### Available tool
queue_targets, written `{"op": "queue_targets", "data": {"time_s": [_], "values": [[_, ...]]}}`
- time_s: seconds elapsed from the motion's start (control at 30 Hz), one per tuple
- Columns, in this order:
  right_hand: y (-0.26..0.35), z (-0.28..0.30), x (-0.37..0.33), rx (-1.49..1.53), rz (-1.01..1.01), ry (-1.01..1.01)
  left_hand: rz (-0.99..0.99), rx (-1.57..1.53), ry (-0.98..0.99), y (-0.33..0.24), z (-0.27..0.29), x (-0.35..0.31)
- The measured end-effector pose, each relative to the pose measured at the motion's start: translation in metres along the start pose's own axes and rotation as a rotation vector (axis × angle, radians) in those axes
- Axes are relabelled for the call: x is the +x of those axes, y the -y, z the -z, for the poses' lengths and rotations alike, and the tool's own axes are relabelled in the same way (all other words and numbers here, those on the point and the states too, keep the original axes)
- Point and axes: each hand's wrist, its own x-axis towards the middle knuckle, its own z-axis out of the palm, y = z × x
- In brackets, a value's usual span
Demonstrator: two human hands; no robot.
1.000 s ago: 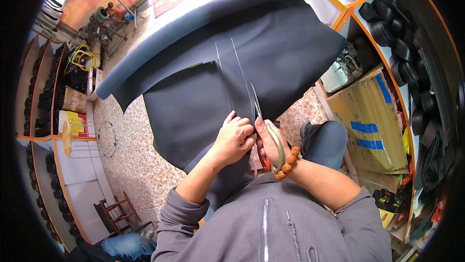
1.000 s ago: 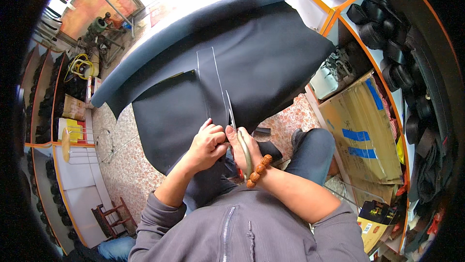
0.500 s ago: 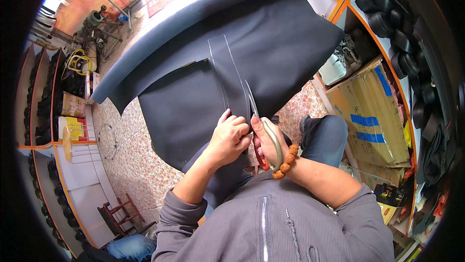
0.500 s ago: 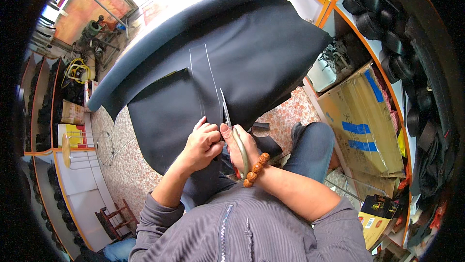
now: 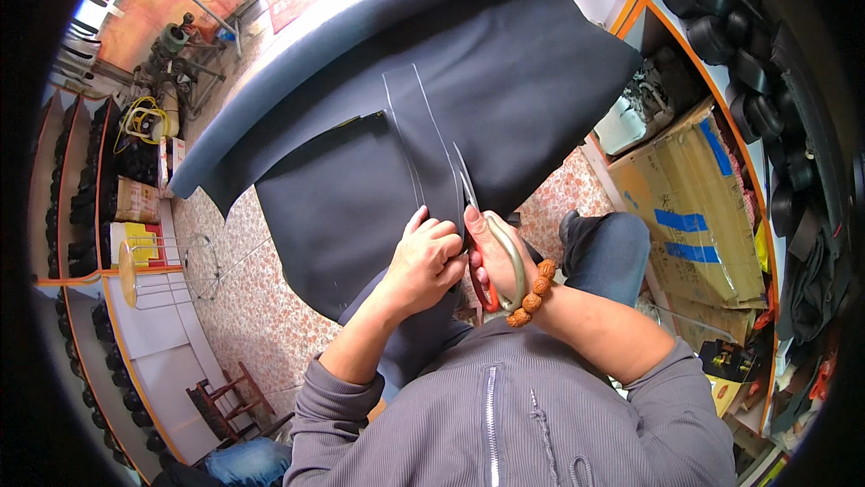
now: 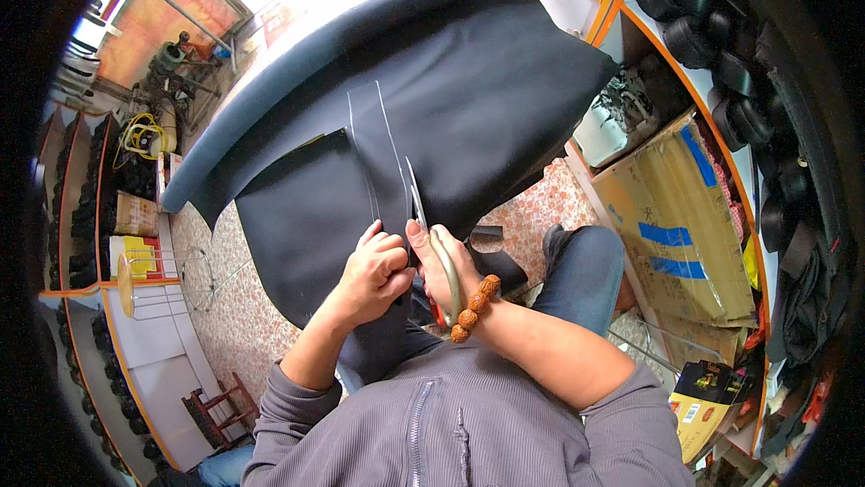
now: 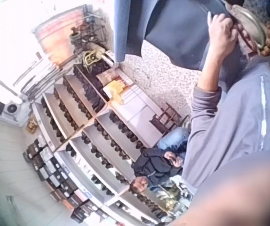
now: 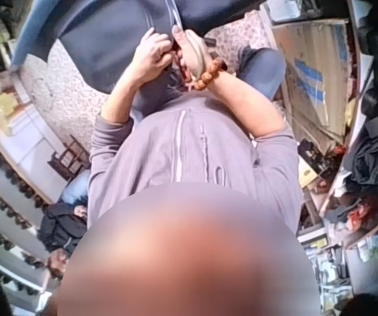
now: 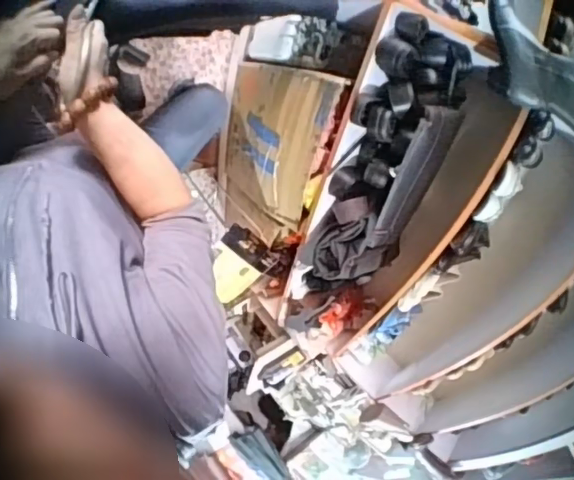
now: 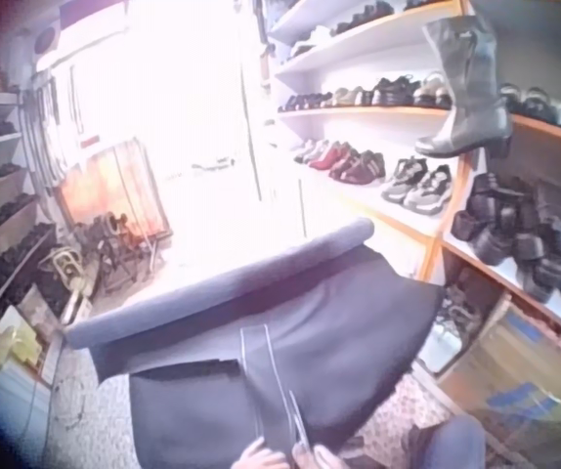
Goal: The person cuts a large sheet of black leather using shears, following pre-drawn white lines. They reposition the material several times to cut along different marked sections, then roll the remaining sheet and place it on a shelf before continuing to cut additional pieces.
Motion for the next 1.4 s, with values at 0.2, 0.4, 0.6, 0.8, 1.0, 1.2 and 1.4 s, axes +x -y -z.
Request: {"op": "queue_targets", "data": {"time_s": [0.2,0.4,0.6,0.8,1.0,1.2,1.4], "values": [[0.005,0.000,-0.001,-0.036,0.010,-0.021,-0.019,-0.037,-0.029,0.001,0.001,0.001],[0.009,0.000,-0.002,-0.103,-0.014,-0.050,-0.020,-0.034,0.007,0.001,0.005,0.001],[0.023,-0.002,0.020,-0.004,-0.067,0.028,-0.042,-0.071,-0.021,0.000,0.007,0.001],[0.034,-0.002,0.023,0.045,-0.111,0.062,-0.047,-0.107,-0.036,0.000,0.009,0.002],[0.036,-0.003,0.021,0.095,-0.139,0.040,-0.045,-0.099,-0.031,-0.001,0.010,0.002],[0.035,-0.002,0.022,0.073,-0.156,0.010,-0.043,-0.104,-0.023,0.000,0.010,0.003],[0.038,0.000,0.021,0.110,-0.167,0.041,-0.045,-0.113,-0.023,-0.001,0.014,0.003]]}}
